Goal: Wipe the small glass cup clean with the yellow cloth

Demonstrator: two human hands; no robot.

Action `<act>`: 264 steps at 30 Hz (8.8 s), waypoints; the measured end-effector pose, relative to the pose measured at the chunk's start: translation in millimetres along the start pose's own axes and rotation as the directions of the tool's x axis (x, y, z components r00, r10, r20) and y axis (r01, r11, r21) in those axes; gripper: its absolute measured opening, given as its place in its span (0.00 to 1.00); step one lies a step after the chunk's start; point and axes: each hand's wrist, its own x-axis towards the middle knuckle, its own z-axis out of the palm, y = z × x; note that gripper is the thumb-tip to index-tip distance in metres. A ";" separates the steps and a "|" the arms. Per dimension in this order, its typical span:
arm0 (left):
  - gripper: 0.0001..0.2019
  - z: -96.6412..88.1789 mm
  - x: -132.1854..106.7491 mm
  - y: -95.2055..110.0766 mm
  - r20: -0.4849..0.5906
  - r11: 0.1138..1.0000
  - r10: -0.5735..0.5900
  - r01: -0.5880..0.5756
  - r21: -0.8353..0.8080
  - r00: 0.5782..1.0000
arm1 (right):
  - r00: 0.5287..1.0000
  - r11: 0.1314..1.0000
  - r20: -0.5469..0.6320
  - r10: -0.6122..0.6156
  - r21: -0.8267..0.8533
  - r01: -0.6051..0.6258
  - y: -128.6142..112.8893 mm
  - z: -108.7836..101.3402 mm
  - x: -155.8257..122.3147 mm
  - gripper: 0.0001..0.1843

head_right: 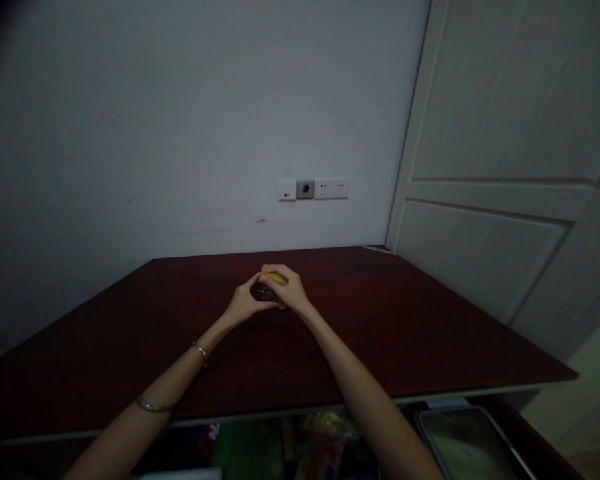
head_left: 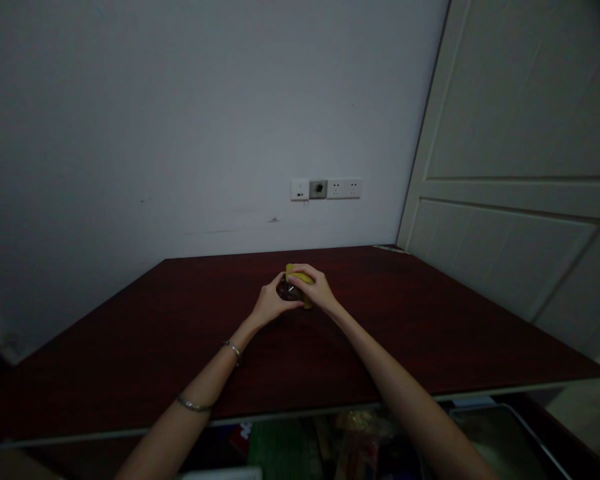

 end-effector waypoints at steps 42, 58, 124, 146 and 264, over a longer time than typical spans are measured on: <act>0.33 6.1 3.8 7.3 0.008 0.853 -0.198 0.176 -0.492 0.980 | 0.961 0.932 -0.115 0.250 0.297 -0.207 3.7 -0.1 6.3 0.15; 0.34 3.8 4.6 2.7 0.028 0.917 -0.158 0.157 -0.366 0.987 | 0.989 0.988 -0.106 0.103 0.122 -0.090 4.7 -1.3 6.1 0.12; 0.28 -1.8 10.7 -9.1 0.043 0.914 -0.228 0.229 -0.335 0.973 | 1.000 1.000 0.005 -0.015 0.025 0.015 -0.4 -7.1 6.8 0.09; 0.27 -2.6 7.3 6.7 0.030 0.865 -0.267 0.253 -0.434 0.963 | 0.999 0.998 -0.012 0.032 0.059 -0.031 -1.3 -8.2 7.8 0.10; 0.30 6.8 1.2 -0.6 0.035 1.000 -0.004 0.004 -0.009 0.999 | 0.999 0.999 0.043 0.013 -0.045 -0.012 0.8 -2.3 3.2 0.07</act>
